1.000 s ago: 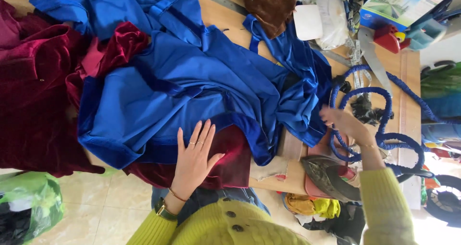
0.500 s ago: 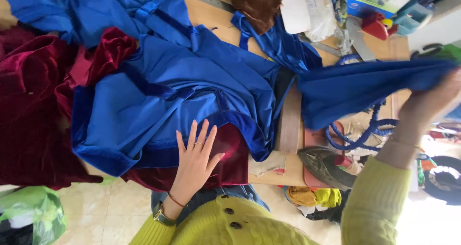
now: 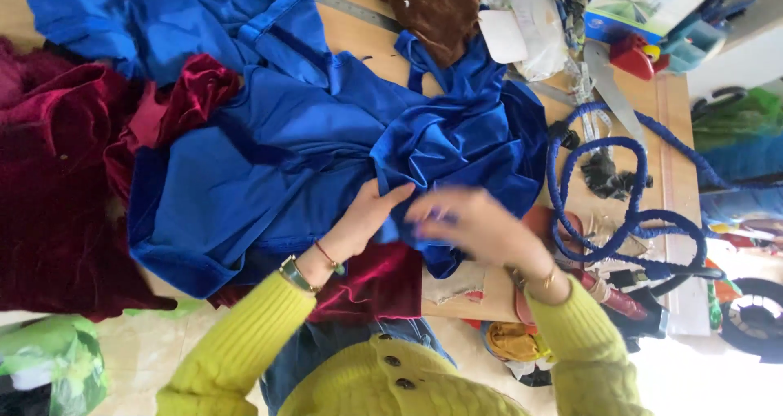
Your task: A person preps blue fabric by applying adhesive tape to the edges and pressing it with an industrial steam iron on a workbench.
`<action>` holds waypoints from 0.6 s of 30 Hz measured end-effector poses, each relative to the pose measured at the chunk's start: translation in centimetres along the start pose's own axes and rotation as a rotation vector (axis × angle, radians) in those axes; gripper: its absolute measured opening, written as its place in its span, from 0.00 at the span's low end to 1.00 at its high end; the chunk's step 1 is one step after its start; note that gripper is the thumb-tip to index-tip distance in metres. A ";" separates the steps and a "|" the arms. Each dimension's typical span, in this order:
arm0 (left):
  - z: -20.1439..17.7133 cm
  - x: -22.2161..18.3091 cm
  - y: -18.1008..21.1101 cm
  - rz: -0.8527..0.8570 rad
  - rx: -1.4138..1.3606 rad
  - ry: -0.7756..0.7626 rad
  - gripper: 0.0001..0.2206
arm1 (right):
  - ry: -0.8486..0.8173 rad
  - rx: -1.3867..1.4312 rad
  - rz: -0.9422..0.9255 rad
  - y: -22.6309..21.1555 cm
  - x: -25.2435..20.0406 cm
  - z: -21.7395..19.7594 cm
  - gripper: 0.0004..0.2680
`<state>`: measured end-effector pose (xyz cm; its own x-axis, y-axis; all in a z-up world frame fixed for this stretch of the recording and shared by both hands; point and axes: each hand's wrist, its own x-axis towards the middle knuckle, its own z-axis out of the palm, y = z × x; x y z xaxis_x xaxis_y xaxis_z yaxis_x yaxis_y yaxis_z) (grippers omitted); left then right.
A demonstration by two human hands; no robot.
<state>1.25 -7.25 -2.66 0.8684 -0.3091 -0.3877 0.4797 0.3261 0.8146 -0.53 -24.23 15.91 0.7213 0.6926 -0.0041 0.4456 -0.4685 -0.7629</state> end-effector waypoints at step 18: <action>-4.1 5.1 18.1 1.197 1.645 0.547 0.07 | 0.232 -0.741 0.058 11.0 8.0 -18.3 0.11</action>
<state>14.89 0.73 8.39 0.6816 -0.2671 0.6812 -0.4667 -0.8757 0.1238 19.88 -33.85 19.30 0.8103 0.5618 0.1668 0.5832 -0.8011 -0.1344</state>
